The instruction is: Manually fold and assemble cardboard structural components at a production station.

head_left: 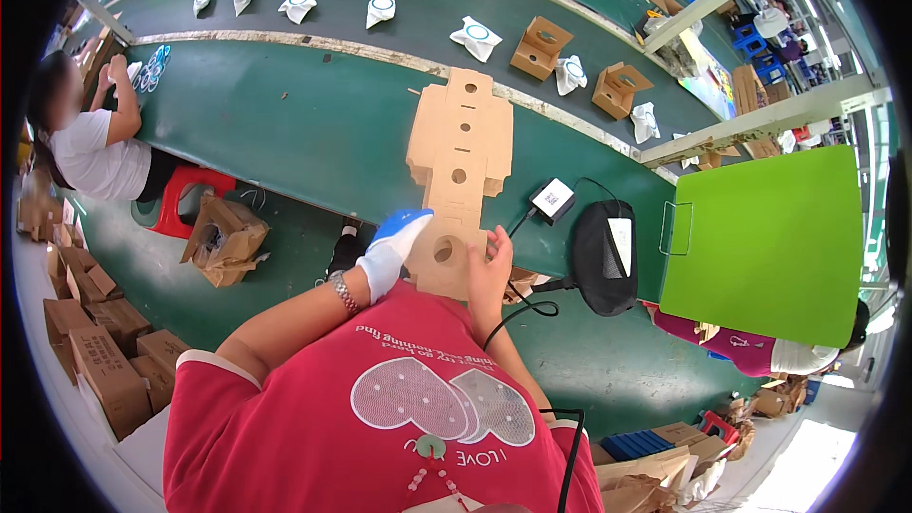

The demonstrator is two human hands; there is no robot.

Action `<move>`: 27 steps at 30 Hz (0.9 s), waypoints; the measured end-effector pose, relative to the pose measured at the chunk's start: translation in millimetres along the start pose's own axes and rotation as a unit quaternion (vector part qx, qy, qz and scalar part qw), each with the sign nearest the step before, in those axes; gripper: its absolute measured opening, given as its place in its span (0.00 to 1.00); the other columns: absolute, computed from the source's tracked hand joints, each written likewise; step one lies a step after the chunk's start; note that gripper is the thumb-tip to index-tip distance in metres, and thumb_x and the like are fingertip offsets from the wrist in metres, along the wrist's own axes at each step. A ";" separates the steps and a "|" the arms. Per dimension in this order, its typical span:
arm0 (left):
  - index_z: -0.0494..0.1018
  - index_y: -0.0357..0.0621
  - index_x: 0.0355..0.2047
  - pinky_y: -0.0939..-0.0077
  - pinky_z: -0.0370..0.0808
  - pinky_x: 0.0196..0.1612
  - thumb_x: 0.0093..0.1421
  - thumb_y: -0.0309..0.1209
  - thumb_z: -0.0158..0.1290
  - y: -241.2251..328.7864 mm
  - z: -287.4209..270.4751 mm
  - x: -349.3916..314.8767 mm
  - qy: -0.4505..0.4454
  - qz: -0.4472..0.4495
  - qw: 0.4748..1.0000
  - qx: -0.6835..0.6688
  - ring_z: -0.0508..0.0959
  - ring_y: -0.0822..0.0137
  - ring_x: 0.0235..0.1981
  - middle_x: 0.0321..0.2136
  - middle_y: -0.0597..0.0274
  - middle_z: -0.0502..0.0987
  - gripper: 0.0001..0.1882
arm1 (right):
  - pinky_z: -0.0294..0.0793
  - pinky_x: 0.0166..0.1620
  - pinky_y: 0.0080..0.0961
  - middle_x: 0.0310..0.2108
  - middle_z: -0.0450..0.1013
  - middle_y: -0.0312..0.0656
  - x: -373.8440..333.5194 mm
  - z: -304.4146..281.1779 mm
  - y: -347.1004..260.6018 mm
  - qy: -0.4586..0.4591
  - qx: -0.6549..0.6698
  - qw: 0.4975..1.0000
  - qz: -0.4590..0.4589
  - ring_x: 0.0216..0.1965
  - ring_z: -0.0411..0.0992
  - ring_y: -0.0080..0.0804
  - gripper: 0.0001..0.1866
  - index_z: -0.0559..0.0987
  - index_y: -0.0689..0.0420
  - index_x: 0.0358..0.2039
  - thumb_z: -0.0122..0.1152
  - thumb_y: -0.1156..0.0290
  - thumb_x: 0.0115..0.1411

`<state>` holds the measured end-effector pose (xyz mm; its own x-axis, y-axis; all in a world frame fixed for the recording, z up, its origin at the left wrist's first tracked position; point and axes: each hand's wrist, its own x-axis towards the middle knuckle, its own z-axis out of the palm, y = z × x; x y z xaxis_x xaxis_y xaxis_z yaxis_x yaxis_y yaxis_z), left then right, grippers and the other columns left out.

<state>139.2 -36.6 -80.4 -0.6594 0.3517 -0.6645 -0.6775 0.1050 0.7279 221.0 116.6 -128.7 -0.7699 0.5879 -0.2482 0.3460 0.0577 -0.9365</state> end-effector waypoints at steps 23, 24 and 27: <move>0.72 0.40 0.52 0.54 0.76 0.51 0.60 0.35 0.58 109.7 -49.2 -5.5 -0.058 0.198 0.902 -0.379 0.78 0.57 0.48 0.46 0.55 0.78 0.22 | 0.71 0.32 0.26 0.26 0.66 0.36 -12.9 -27.2 -128.8 -0.522 0.372 0.723 0.257 0.27 0.68 0.26 0.12 0.70 0.59 0.42 0.53 0.62 0.69; 0.72 0.40 0.52 0.54 0.76 0.51 0.60 0.35 0.58 92.7 -63.6 8.1 -0.057 0.197 0.902 -0.379 0.78 0.57 0.48 0.46 0.55 0.78 0.22 | 0.73 0.35 0.28 0.29 0.69 0.38 -23.6 -24.0 -133.4 -0.539 0.335 0.736 0.236 0.30 0.70 0.28 0.15 0.71 0.60 0.45 0.52 0.60 0.70; 0.76 0.39 0.44 0.60 0.78 0.48 0.59 0.29 0.56 60.9 -73.9 16.1 0.001 0.127 0.956 -0.264 0.80 0.60 0.44 0.42 0.60 0.80 0.13 | 0.77 0.47 0.34 0.45 0.73 0.45 10.7 -25.9 -103.5 -0.537 0.418 0.693 0.237 0.47 0.74 0.37 0.27 0.68 0.62 0.57 0.52 0.52 0.69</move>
<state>63.2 -93.3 -59.2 -0.8247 0.3018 -0.4783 -0.5652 -0.4674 0.6798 190.8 137.8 -27.9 -0.7858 -0.5856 -0.1990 0.6115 -0.6875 -0.3916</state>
